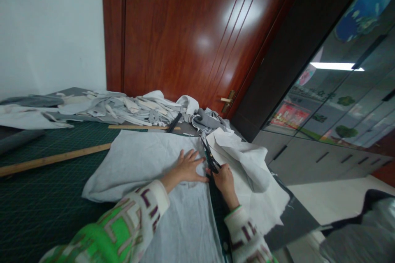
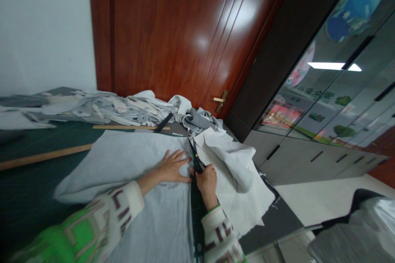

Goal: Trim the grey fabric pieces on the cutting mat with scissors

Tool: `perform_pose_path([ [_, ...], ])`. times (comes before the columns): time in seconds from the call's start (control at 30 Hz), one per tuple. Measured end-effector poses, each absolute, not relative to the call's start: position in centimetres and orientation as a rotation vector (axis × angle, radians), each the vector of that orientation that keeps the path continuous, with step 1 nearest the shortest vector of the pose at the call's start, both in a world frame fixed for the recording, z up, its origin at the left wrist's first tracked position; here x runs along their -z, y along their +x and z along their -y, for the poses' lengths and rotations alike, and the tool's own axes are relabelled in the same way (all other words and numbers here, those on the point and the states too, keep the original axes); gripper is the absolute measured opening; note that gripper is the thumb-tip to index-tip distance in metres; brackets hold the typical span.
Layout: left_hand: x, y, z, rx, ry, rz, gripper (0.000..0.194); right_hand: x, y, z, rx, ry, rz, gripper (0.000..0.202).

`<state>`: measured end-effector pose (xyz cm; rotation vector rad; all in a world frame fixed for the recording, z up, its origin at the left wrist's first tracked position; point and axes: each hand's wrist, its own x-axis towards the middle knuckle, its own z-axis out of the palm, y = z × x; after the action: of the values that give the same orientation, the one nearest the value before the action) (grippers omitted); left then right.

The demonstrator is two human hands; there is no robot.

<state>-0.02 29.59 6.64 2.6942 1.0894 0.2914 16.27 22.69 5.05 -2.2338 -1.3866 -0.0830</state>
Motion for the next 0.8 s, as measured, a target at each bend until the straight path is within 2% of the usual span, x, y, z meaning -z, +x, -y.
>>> perform_pose_path([
  [0.2,-6.4,0.1,-29.7,-0.288,2.697,-1.088,0.102,-4.5,16.8,-22.9,0.12,-2.211,1.404,0.025],
  [0.5,-6.4,0.1,-29.9,-0.268,2.693,-1.092,0.102,-3.9,16.7,-23.1,0.144,-2.159,1.446,0.034],
  [0.7,-6.6,0.1,-29.8,-0.257,2.699,-1.096,0.101,-4.2,16.9,-23.1,0.104,-2.19,1.437,0.014],
  [0.8,-6.6,0.1,-29.9,-0.239,2.695,-1.098,0.102,-4.5,17.5,-22.8,0.072,-2.199,1.412,0.016],
])
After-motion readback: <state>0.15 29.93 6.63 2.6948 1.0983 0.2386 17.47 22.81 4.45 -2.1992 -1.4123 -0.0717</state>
